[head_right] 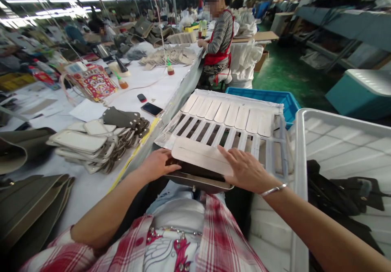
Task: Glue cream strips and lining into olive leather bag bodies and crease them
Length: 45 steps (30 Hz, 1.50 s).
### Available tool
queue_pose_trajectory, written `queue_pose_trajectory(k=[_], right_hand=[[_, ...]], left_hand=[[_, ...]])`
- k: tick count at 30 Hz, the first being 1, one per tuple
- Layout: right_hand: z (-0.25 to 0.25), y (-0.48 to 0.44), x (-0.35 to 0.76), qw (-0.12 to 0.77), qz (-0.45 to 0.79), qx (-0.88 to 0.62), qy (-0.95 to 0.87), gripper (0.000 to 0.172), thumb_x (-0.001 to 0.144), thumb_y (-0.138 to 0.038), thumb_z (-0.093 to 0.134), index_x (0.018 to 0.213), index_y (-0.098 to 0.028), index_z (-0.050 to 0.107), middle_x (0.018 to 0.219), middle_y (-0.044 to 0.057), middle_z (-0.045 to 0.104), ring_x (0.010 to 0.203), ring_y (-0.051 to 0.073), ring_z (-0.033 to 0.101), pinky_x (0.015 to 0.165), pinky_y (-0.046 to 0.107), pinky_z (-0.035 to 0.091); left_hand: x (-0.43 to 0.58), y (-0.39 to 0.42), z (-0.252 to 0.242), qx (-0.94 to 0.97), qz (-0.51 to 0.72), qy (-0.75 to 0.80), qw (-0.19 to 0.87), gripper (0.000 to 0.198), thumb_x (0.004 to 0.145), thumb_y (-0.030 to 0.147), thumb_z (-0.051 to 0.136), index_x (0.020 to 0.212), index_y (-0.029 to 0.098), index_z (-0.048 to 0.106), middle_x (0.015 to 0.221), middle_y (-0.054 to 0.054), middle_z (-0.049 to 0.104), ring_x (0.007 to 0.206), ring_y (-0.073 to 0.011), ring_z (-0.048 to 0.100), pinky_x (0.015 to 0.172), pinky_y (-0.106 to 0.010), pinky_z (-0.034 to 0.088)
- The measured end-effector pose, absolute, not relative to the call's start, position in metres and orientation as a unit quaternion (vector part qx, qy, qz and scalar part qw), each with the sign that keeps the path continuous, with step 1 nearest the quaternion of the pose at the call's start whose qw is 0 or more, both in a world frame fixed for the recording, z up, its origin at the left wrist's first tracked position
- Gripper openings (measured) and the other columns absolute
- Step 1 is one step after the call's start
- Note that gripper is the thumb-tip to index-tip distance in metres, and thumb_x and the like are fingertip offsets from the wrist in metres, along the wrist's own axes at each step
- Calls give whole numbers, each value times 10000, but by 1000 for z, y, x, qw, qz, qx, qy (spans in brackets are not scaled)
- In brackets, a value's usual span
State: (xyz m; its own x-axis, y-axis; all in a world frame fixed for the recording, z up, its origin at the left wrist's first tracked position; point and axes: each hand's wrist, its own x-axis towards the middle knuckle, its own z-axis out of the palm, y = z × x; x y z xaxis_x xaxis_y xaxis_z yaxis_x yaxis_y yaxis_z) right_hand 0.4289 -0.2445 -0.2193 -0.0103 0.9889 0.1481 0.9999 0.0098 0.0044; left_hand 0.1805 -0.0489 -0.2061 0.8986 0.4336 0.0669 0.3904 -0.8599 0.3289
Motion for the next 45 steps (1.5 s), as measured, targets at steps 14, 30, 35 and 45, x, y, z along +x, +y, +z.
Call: queue_pose_trajectory(k=[14, 30, 35, 45], right_hand=[[-226, -231, 395, -78, -189, -585, -785, 701, 815, -385, 549, 1407, -163, 246, 871, 75, 510, 669, 200, 466, 534, 315, 347], [-221, -212, 405, -65, -73, -531, -842, 739, 744, -442, 567, 1356, -107, 325, 913, 91, 573, 546, 152, 509, 453, 285, 308], [-221, -207, 393, -105, -15, -574, -812, 786, 697, -444, 628, 1354, -125, 335, 938, 105, 572, 597, 197, 561, 481, 300, 364], [-214, -193, 401, 25, 245, -639, -729, 665, 724, -456, 599, 1279, -131, 433, 1104, 149, 589, 953, 275, 585, 820, 412, 465]], left_hand=[[134, -72, -272, 764, 247, 460, 379, 380, 797, 329, 569, 1134, 157, 540, 1088, -88, 565, 861, -151, 582, 832, -308, 474], [148, -53, -266, 823, 147, 442, 326, 485, 713, 127, 520, 1195, 155, 478, 1042, -74, 535, 867, -167, 538, 824, -312, 466], [158, -59, -241, 919, 119, 342, 153, 449, 780, 111, 461, 1227, 141, 453, 1098, -120, 511, 1006, -240, 498, 897, -395, 420], [243, -66, -249, 970, -66, -83, 218, 184, 874, 217, 436, 848, 165, 610, 949, -57, 595, 853, -171, 566, 773, -267, 448]])
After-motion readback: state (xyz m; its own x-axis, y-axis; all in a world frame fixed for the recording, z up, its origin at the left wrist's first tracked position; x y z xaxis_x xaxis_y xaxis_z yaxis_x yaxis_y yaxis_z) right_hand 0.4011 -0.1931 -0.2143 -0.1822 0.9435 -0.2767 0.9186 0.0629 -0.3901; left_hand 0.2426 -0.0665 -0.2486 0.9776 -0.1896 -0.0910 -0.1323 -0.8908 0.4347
